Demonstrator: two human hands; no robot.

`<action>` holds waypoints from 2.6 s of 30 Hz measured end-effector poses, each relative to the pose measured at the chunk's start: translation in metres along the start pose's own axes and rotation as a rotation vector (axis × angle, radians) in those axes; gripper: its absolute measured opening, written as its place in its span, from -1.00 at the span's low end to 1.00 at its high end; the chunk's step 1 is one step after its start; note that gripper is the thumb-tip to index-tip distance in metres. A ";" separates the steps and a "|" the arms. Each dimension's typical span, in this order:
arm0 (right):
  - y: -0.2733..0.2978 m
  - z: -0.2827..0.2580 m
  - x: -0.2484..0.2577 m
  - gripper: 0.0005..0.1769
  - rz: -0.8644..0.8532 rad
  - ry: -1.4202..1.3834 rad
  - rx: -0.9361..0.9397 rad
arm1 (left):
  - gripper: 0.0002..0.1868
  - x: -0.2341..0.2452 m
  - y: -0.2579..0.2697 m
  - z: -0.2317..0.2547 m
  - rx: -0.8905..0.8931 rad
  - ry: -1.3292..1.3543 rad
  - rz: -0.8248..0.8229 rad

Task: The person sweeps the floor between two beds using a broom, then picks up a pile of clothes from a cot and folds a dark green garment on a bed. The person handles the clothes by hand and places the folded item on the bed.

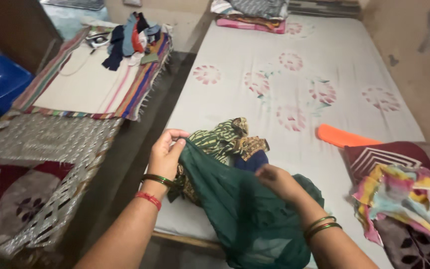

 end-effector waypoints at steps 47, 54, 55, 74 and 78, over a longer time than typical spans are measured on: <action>-0.001 -0.054 0.068 -0.55 -0.810 -0.485 -0.047 | -0.85 0.025 0.019 -0.004 0.017 -0.107 0.088; -0.046 0.001 0.053 -0.69 -0.943 0.154 -0.012 | -0.85 0.023 0.028 0.002 0.045 -0.137 0.101; -0.053 0.010 0.051 -0.73 -0.831 0.203 -0.021 | -0.85 0.022 0.029 0.003 0.048 -0.147 0.102; -0.114 0.037 -0.014 -0.48 -0.338 0.314 0.067 | -0.82 0.010 0.056 0.039 0.054 -0.139 0.112; -0.124 0.044 -0.015 -0.75 -0.311 0.299 0.132 | -0.82 0.015 0.062 0.038 0.033 -0.137 0.113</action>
Point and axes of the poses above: each hand's wrist, its own y-axis away from the middle knuckle, its own x-axis out of the back of the hand, z = x × y, the point moved 1 cm from there along -y, towards the middle knuckle, and after that the axes turned 15 degrees about -z, right-handed, at the moved point
